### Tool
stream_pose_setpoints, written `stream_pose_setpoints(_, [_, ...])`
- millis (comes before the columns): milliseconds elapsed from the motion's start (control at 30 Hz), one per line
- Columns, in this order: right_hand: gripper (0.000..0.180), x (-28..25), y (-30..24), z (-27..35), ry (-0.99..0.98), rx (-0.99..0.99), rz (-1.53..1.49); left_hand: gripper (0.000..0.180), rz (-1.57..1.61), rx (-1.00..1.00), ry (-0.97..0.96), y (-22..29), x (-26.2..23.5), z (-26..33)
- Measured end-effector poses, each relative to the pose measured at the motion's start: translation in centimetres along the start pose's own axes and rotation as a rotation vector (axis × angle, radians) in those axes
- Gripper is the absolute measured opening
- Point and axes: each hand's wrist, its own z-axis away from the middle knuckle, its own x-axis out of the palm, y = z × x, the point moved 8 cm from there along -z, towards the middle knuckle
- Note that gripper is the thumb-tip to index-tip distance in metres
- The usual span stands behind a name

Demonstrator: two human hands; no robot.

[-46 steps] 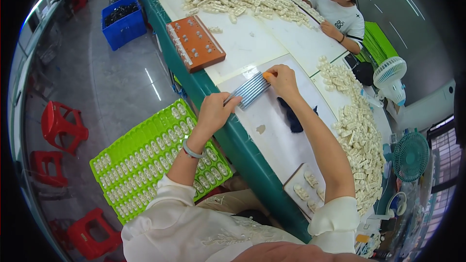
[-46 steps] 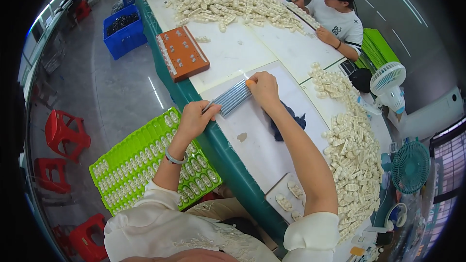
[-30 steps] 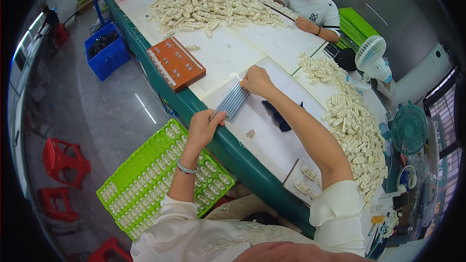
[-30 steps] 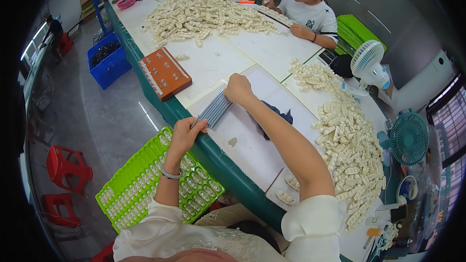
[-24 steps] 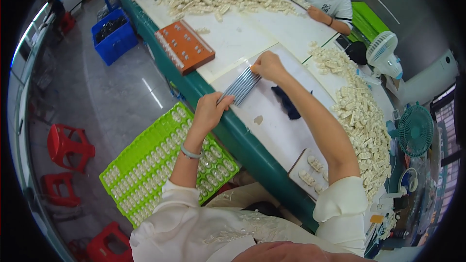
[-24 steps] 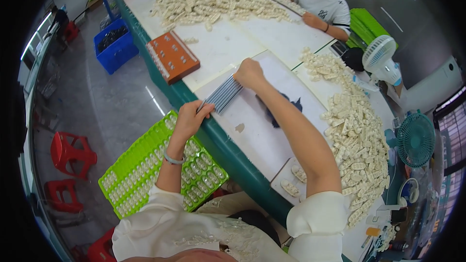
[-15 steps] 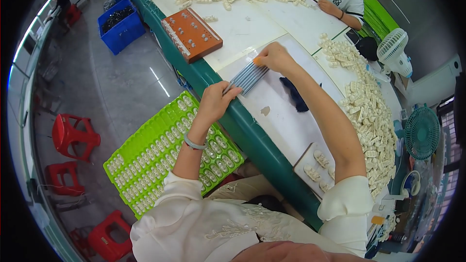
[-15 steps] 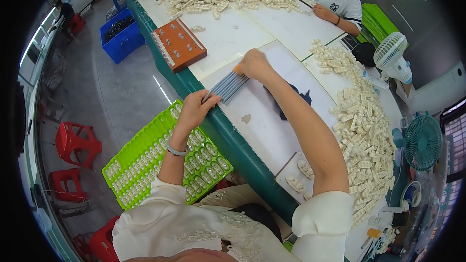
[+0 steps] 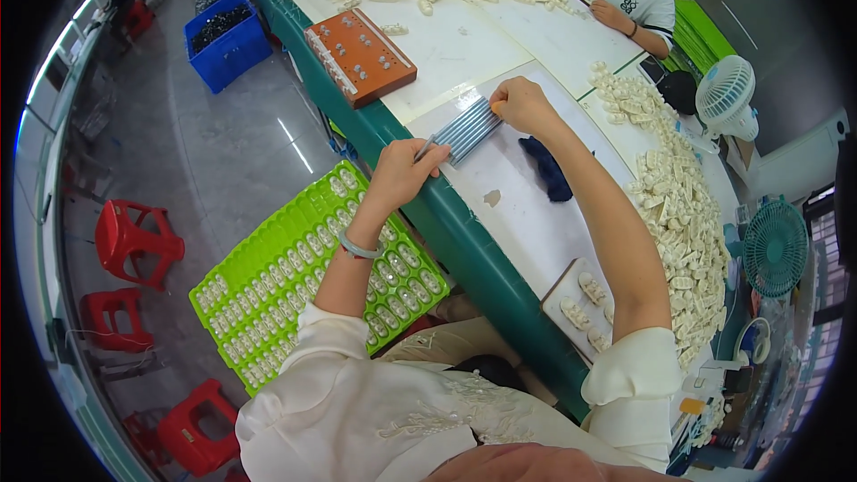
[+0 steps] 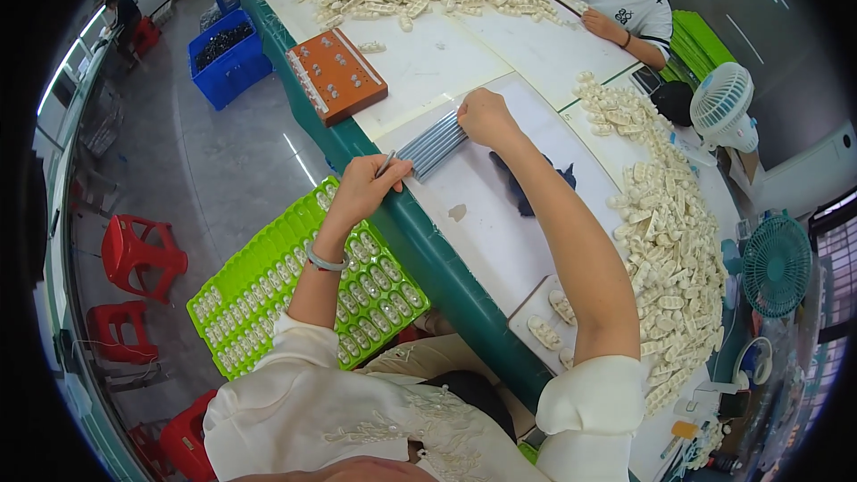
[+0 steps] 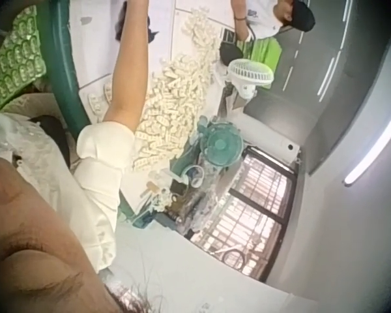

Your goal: The person assembles small white plastic parts by hand, applying glue from a bottle to the components on a workbench.

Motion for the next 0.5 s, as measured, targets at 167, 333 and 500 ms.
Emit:
stream_pose_setpoints(167, [0.012,1.0,0.2,-0.6,-0.061,0.041,-0.003,0.036,0.016,0.037,-0.003,-0.6,0.1,-0.2])
stream_pose_setpoints(333, [0.011,3.0,-0.9,-0.4,-0.218,0.082,-0.035,0.035,0.060,0.073,-0.009,-0.5,0.4,-0.5])
stream_pose_setpoints(500, [0.011,3.4,-4.0,2.0,-0.266,0.066,-0.022,0.031,0.079,-0.002,-0.085,-1.2,-0.3,0.9])
